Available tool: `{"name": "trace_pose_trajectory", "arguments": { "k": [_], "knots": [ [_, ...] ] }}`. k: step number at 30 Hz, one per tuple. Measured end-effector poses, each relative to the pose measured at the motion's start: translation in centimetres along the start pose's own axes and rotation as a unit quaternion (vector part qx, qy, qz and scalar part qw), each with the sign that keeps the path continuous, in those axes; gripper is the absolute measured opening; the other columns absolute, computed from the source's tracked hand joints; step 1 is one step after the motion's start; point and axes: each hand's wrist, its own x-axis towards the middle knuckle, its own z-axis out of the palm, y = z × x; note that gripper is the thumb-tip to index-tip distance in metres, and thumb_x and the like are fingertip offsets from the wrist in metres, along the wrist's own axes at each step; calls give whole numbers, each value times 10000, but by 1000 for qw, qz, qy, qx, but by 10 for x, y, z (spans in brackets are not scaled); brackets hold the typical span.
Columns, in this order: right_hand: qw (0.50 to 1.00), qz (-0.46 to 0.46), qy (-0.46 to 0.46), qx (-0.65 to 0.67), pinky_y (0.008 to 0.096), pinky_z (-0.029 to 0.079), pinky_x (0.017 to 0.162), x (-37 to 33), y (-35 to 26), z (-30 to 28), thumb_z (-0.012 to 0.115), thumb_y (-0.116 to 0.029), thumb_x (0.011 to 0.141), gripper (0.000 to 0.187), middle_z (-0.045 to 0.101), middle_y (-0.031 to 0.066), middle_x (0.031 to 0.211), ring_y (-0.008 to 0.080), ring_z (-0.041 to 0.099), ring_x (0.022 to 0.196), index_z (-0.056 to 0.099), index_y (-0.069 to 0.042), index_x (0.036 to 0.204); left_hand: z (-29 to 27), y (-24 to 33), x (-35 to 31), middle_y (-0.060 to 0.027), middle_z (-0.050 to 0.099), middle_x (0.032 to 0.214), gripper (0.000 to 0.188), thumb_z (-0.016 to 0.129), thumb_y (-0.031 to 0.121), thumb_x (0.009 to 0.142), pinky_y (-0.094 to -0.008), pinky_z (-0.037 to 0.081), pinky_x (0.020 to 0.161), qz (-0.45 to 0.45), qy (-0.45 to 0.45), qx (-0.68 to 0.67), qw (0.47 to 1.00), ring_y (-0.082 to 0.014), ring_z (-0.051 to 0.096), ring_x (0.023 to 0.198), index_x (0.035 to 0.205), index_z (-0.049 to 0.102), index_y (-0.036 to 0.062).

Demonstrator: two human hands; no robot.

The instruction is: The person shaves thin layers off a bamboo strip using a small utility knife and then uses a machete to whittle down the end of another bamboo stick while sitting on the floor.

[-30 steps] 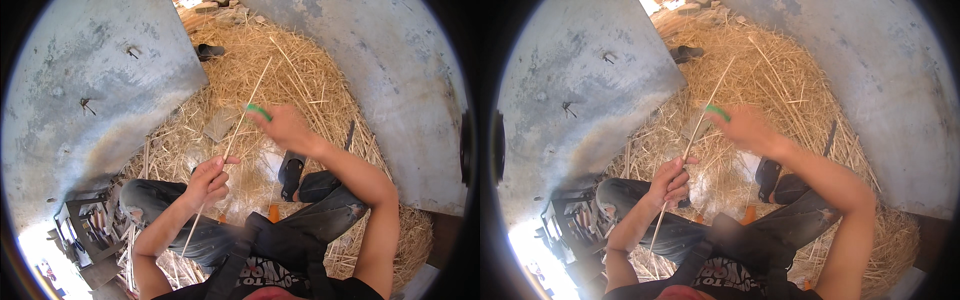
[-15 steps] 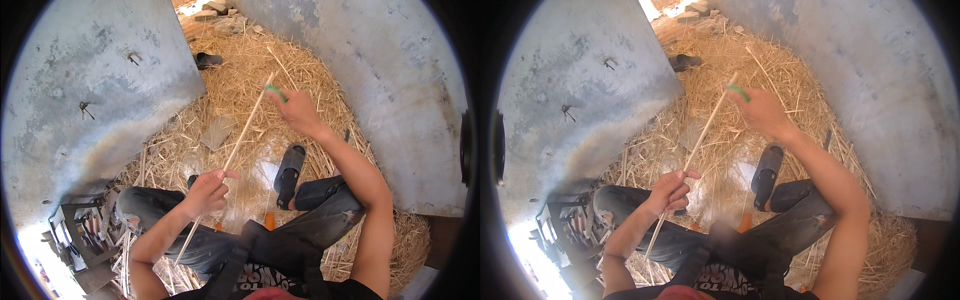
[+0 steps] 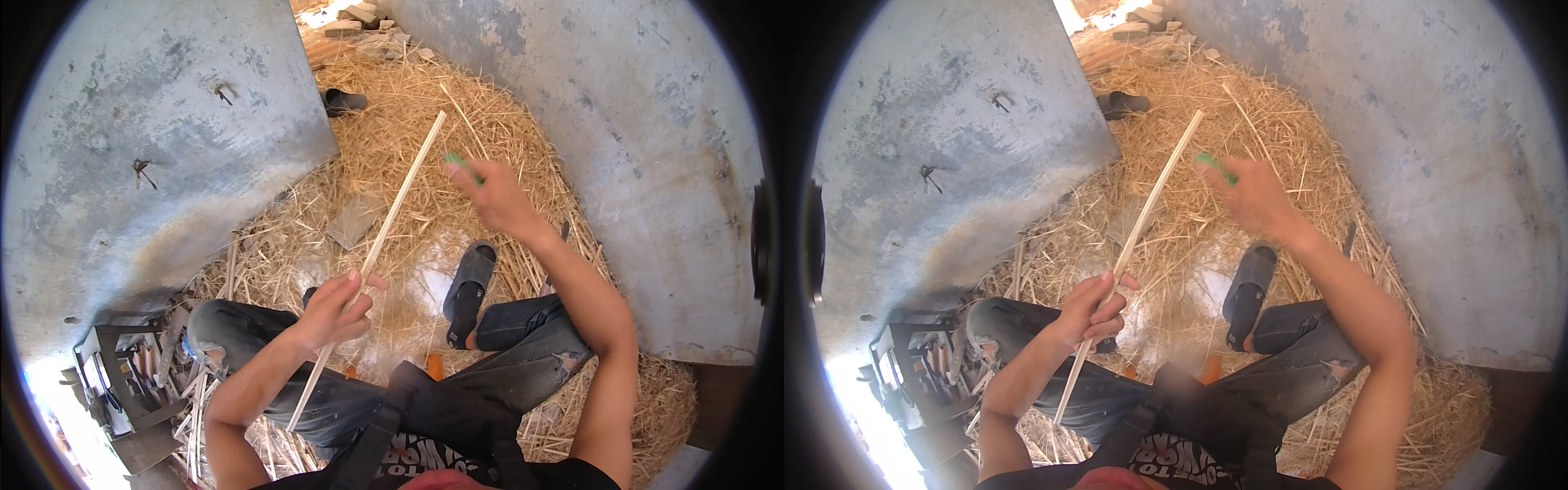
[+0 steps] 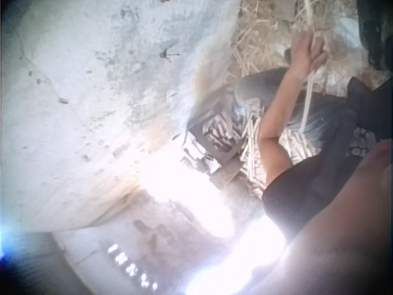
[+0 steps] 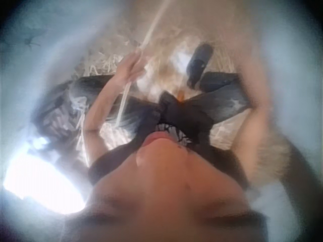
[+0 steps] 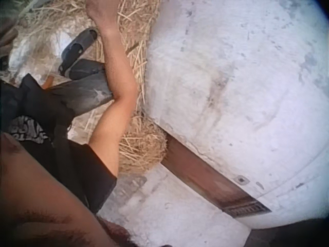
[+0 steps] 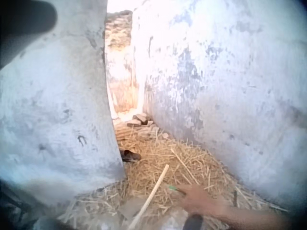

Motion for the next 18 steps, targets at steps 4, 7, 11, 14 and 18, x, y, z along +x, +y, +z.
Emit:
{"name": "trace_pose_trajectory", "arguments": {
  "k": [4, 7, 11, 14, 18],
  "knots": [
    [981, -81, -171, -35, 520, 524, 636, -49, -53, 48, 533, -557, 993, 541, 662, 212, 694, 432, 668, 679, 724, -56, 923, 7, 2, 2, 60, 294, 509, 439, 364, 429, 1107, -212, 219, 323, -17, 25, -10, 999, -39, 259, 345, 1217, 533, 40],
    [974, -91, -195, -72, 517, 531, 641, -48, -52, 59, 532, -557, 991, 501, 660, 224, 702, 434, 667, 678, 737, -102, 1023, 1, 2, 1, 66, 283, 582, 452, 366, 437, 1106, -240, 225, 442, -28, 26, 5, 999, -60, 227, 450, 1234, 566, 52],
    [995, -5, -94, -21, 500, 534, 652, -11, -23, 57, 480, -566, 1016, 557, 643, 200, 706, 336, 655, 630, 711, -87, 1182, -4, 5, -6, 60, 292, 567, 463, 395, 465, 1093, -236, 223, 417, -33, 8, 3, 999, -62, 234, 427, 1184, 567, 45],
    [979, 190, 12, -73, 462, 531, 677, 49, 55, -9, 355, -626, 1041, 721, 600, 91, 687, 228, 609, 652, 709, -8, 1154, -11, -3, -17, 57, 304, 560, 489, 412, 493, 1081, -228, 235, 404, -57, -66, 35, 996, -62, 252, 409, 1164, 562, 34],
    [959, 198, 175, -107, 460, 510, 661, 56, 121, -56, 375, -632, 1040, 737, 617, 65, 675, 210, 594, 628, 723, 4, 1170, -6, 0, -20, 50, 328, 505, 461, 371, 446, 1102, -213, 229, 340, -34, -74, 5, 997, -38, 273, 348, 1122, 566, 28]
  ]
}}
